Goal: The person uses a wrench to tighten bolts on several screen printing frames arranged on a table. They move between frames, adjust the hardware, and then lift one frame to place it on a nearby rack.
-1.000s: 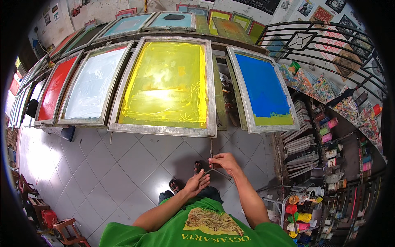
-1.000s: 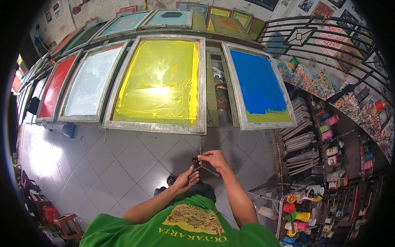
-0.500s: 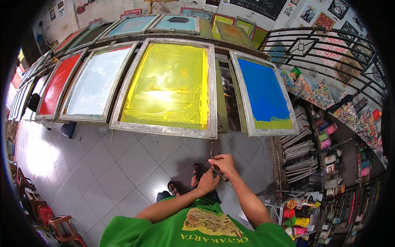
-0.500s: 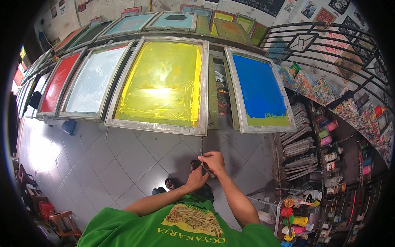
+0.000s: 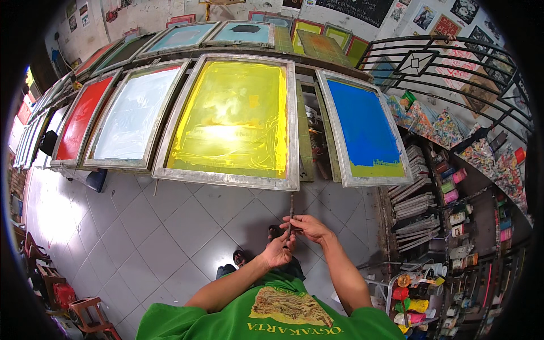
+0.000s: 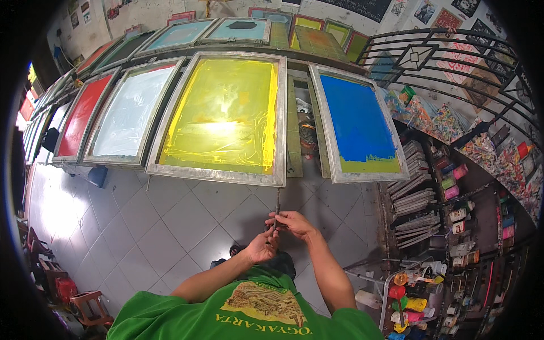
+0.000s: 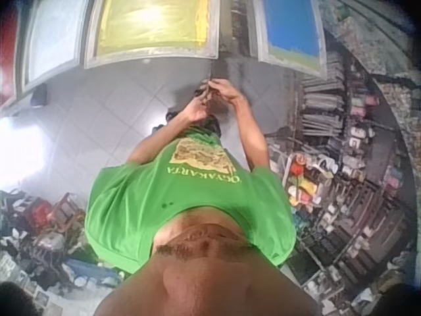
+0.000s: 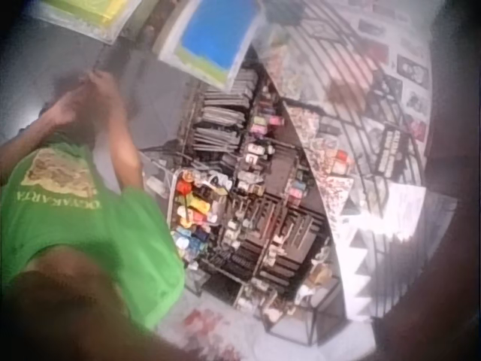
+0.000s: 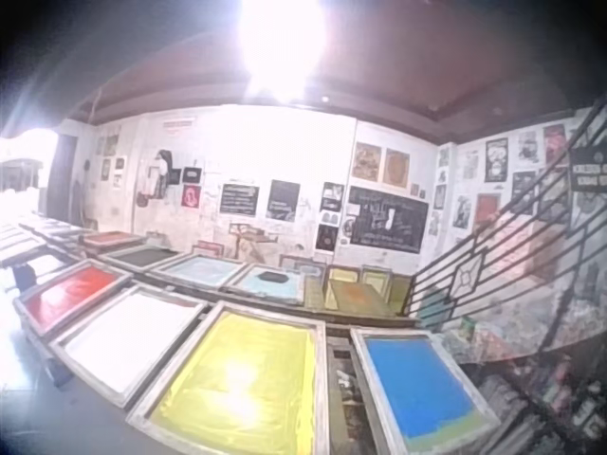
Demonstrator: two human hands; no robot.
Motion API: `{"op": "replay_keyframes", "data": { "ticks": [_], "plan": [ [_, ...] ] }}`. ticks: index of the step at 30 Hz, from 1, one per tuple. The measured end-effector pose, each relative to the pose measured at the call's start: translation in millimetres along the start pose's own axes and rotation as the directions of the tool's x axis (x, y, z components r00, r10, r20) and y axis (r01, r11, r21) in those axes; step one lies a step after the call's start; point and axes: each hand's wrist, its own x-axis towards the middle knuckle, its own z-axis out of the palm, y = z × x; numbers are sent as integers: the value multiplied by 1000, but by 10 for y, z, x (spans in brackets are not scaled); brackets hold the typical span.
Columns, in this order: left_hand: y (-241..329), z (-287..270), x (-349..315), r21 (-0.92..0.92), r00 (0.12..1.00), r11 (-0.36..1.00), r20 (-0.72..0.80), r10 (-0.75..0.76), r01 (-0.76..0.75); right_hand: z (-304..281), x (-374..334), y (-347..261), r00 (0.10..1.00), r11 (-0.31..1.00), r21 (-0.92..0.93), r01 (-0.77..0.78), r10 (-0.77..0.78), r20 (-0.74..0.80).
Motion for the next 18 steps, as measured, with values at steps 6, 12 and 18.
{"op": "replay_keyframes", "data": {
  "ticks": [6, 12, 18],
  "plan": [
    [-35, 440, -181, 575, 877, 815, -426, 221, 74, -52, 35, 114, 983, 999, -39, 28, -34, -181],
    [259, 557, -628, 961, 648, 27, -206, 733, 276, -16, 79, 59, 934, 986, -145, -83, 27, -355],
    [-47, 562, -255, 985, 820, -163, 49, 571, 55, 44, 155, 61, 897, 964, -228, -133, 20, -442]
  ]
}}
